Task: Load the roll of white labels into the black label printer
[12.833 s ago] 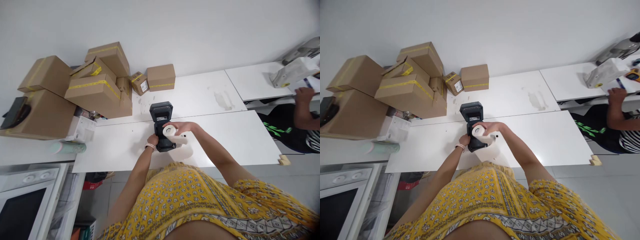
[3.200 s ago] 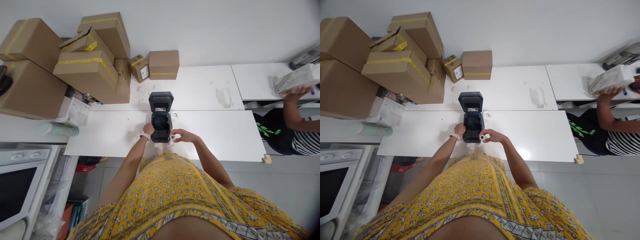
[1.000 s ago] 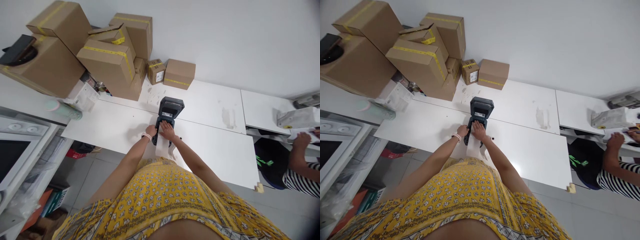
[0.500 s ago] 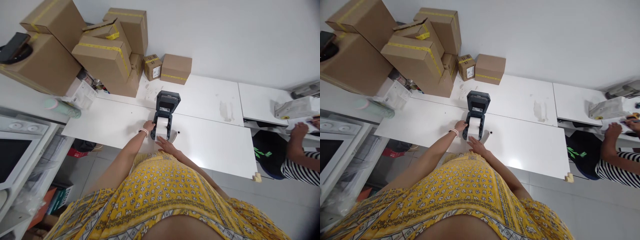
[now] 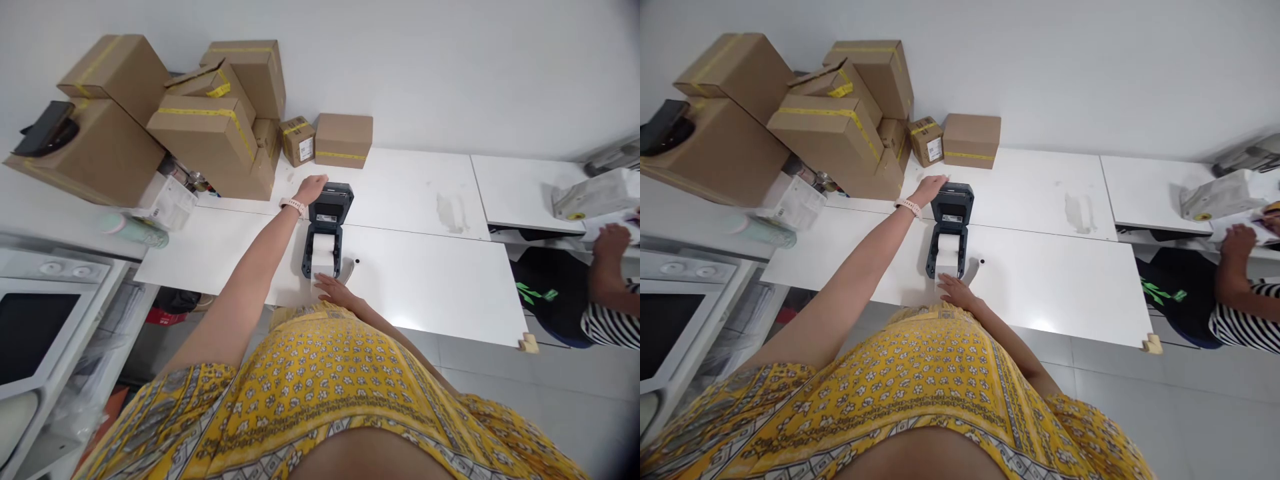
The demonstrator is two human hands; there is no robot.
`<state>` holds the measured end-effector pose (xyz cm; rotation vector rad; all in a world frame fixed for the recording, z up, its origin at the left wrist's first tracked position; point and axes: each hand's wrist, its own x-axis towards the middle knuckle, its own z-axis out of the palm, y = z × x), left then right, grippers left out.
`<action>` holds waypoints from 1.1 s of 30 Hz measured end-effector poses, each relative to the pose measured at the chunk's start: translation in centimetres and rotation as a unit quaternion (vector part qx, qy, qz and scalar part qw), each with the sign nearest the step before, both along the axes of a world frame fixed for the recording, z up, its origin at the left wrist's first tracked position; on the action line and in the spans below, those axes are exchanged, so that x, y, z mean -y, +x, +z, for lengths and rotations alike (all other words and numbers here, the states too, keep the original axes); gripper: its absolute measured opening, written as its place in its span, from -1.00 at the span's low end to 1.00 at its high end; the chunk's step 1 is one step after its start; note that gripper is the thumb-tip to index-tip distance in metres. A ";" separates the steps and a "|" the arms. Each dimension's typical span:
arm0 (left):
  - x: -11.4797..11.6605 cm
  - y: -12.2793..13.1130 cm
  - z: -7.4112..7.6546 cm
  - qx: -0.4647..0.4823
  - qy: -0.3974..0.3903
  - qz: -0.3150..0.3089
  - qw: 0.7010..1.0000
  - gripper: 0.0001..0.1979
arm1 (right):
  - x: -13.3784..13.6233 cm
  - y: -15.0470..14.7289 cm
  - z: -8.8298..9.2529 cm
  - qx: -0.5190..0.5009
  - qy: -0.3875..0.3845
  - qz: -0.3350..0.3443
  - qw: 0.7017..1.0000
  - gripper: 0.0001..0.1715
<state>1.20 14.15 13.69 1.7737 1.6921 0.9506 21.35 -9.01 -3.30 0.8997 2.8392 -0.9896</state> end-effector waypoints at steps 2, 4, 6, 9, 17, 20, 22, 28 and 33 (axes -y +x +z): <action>1.4 0.7 0.5 -0.036 -0.031 -0.026 0.999 -0.64 | -0.1 -0.1 0.1 -0.007 -0.011 -0.010 1.000 -0.46; 4.2 0.8 0.4 -0.058 -0.012 -0.036 0.998 -0.64 | -0.1 0.0 0.2 -0.005 -0.026 -0.013 1.000 -0.45; 7.9 0.7 -0.2 -0.079 0.023 -0.061 0.995 -0.63 | -0.1 0.4 0.6 -0.006 -0.047 -0.015 0.999 -0.43; 14.0 0.3 -2.1 -0.124 0.046 -0.080 0.988 -0.61 | 0.2 1.3 1.3 -0.022 -0.096 -0.028 0.995 -0.39; 23.5 1.6 -9.3 -0.167 -0.018 -0.068 0.983 -0.54 | 1.7 4.3 3.6 -0.033 -0.223 -0.066 0.972 -0.32; 23.5 1.8 -10.0 -0.175 -0.032 -0.058 0.982 -0.57 | 1.8 5.7 4.3 -0.016 -0.225 -0.102 0.969 -0.41; 22.5 1.9 -9.9 -0.194 -0.046 -0.043 0.979 -0.58 | 1.1 6.4 4.7 -0.042 -0.206 -0.149 0.966 -0.49; 17.1 4.0 -9.7 -0.227 -0.066 -0.018 0.972 -0.56 | -4.3 3.1 6.0 -0.187 0.009 -0.445 0.876 -0.44; 16.2 5.6 -10.0 -0.191 -0.037 -0.040 0.980 -0.58 | -8.2 -3.1 5.4 -0.193 0.152 -0.467 0.849 -0.38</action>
